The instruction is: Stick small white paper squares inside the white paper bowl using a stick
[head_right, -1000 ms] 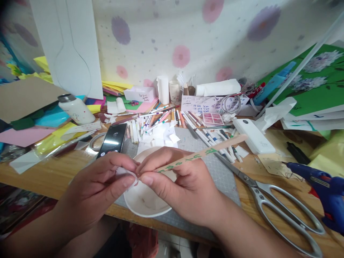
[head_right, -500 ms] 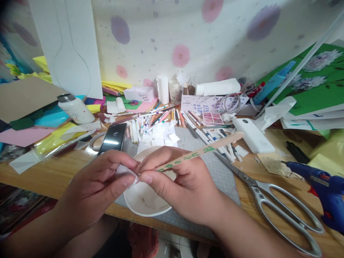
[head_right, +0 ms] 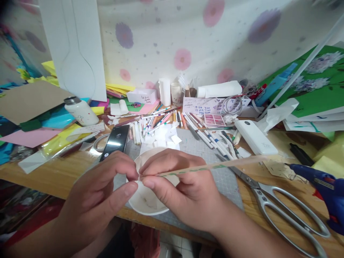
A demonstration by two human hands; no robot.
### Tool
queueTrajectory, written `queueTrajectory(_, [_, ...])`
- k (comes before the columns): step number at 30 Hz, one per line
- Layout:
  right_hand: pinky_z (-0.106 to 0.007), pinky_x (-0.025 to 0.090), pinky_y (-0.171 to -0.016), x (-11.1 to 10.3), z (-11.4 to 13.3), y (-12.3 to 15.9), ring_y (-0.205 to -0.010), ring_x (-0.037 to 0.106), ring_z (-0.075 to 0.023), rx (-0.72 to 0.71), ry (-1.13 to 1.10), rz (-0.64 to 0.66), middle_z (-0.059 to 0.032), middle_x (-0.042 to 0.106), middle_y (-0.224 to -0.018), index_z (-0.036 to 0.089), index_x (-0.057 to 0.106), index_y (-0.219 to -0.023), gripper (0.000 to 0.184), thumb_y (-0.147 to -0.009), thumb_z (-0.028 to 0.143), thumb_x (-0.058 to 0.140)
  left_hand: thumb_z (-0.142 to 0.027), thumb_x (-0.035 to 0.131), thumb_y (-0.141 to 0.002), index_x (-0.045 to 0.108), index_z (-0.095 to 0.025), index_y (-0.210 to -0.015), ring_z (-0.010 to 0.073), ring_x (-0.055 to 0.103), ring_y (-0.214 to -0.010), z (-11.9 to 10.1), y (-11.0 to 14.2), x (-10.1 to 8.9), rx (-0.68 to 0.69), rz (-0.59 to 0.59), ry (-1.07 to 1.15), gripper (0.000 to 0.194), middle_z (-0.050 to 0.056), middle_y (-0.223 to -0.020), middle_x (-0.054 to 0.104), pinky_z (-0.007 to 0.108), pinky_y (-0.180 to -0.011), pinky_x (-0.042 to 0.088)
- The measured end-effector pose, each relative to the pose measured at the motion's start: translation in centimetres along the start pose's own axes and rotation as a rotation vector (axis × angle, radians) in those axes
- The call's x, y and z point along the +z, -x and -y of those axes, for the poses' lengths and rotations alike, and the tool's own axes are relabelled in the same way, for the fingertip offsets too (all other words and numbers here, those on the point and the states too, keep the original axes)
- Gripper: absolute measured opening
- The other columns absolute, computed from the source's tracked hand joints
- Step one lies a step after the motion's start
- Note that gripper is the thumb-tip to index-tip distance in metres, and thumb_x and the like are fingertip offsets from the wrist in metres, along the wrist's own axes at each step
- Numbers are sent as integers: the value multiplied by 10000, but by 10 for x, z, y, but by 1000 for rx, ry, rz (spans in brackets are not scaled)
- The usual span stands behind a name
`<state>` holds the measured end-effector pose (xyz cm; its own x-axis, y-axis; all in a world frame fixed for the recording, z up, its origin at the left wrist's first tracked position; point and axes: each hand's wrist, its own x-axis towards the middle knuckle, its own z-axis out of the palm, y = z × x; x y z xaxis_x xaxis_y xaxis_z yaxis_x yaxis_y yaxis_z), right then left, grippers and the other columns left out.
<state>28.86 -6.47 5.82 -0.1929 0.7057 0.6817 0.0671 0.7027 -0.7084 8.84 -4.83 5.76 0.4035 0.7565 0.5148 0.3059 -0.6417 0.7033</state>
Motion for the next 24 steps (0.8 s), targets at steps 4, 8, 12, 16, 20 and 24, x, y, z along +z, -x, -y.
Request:
queueTrajectory(4, [-291,644,-783,1,1,-1,-842,788,-183,-41,51,51,-62,817,-895,209,744,-977,206,-900,28,686,-128,599,-873,578,-230,-773,142,588,-719,6,0,1,4,-6,-53,145,-47,-738,624,311,-731,439])
queueTrajectory(8, [-266,638,-776,1,1,-1,-829,784,-172,-59,79,39,-69,808,-866,184,743,-956,181,-892,22,694,-100,580,-869,591,-226,-765,115,572,-683,11,2,1,-25,-10,-53,164,-62,-718,609,271,-677,425])
queueTrajectory(12, [-302,645,-757,-1,1,-1,-825,787,-194,-36,97,26,-58,809,-855,210,750,-955,185,-895,44,696,-133,593,-866,613,-224,-740,106,525,-616,12,0,-1,-76,-12,-24,157,-61,-687,604,246,-565,384])
queueTrajectory(16, [-342,644,-724,-7,-2,-2,-788,784,-217,-18,183,-8,-39,796,-819,243,726,-883,163,-906,85,694,-187,613,-837,621,-222,-705,120,484,-578,11,-3,-6,-221,-24,52,137,-45,-656,593,251,-509,353])
queueTrajectory(20, [-358,631,-716,-15,-8,-2,-782,774,-220,-31,340,-1,-38,781,-820,247,690,-826,169,-926,112,673,-233,619,-823,605,-219,-689,138,459,-599,14,-3,-10,-361,-87,168,135,-29,-634,537,263,-545,373])
queueTrajectory(24, [-343,611,-718,-22,-12,-3,-790,775,-219,-1,506,49,-62,792,-837,219,697,-882,111,-944,137,655,-276,616,-827,597,-221,-695,153,449,-629,21,-1,-11,-439,-112,235,144,-19,-642,503,270,-569,389])
